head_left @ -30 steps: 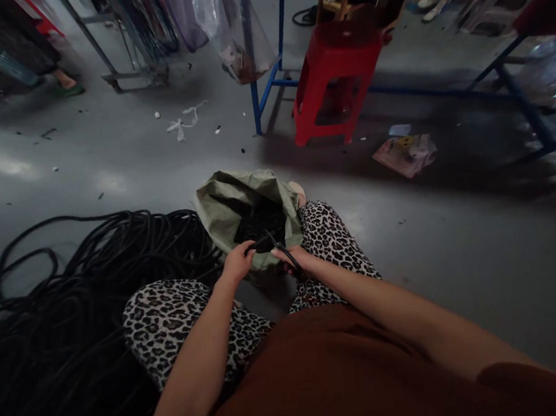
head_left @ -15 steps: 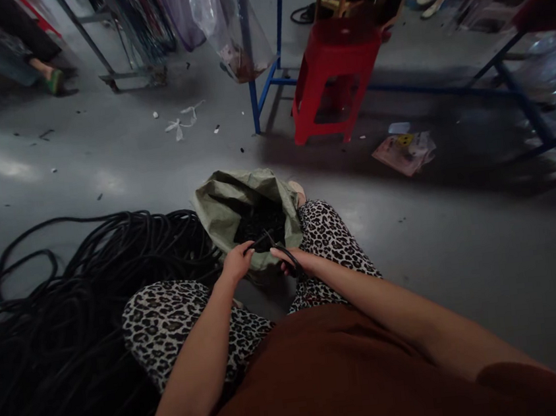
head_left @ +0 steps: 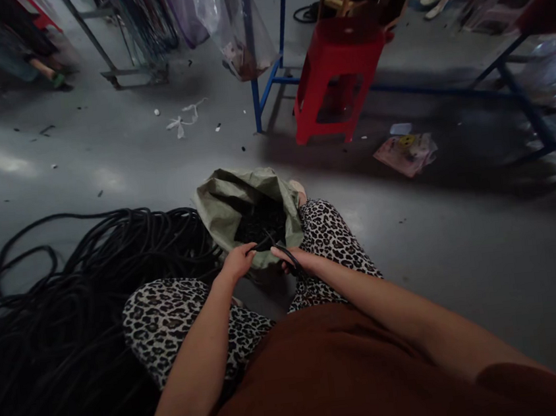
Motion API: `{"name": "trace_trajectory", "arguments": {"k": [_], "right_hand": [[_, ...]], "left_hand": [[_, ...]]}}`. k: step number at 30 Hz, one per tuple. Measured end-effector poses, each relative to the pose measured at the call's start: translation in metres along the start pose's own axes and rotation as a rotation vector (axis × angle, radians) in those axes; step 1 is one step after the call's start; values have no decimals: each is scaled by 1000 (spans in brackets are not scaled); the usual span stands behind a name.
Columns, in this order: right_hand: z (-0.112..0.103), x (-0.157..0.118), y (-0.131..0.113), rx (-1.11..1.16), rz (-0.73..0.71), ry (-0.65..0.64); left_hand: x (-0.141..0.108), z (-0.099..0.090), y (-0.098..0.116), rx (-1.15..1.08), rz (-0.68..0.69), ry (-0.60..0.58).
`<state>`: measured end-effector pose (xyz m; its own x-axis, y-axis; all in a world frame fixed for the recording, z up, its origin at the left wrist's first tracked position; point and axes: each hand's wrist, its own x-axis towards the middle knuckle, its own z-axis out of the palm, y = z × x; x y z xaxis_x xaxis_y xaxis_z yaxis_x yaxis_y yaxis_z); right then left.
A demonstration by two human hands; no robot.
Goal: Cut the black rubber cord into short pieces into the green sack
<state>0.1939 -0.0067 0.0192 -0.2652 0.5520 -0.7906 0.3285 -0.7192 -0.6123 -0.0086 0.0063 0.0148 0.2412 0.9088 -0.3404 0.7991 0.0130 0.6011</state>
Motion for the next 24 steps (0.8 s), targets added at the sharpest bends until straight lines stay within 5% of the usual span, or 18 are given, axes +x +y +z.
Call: {"name": "trace_trajectory", "arguments": {"k": [14, 24], "right_hand": [[3, 4, -2, -168, 57, 101], [6, 4, 0, -31, 160, 64]], "left_hand": [[6, 9, -8, 4, -31, 29], [5, 10, -10, 73, -46, -12]]}}
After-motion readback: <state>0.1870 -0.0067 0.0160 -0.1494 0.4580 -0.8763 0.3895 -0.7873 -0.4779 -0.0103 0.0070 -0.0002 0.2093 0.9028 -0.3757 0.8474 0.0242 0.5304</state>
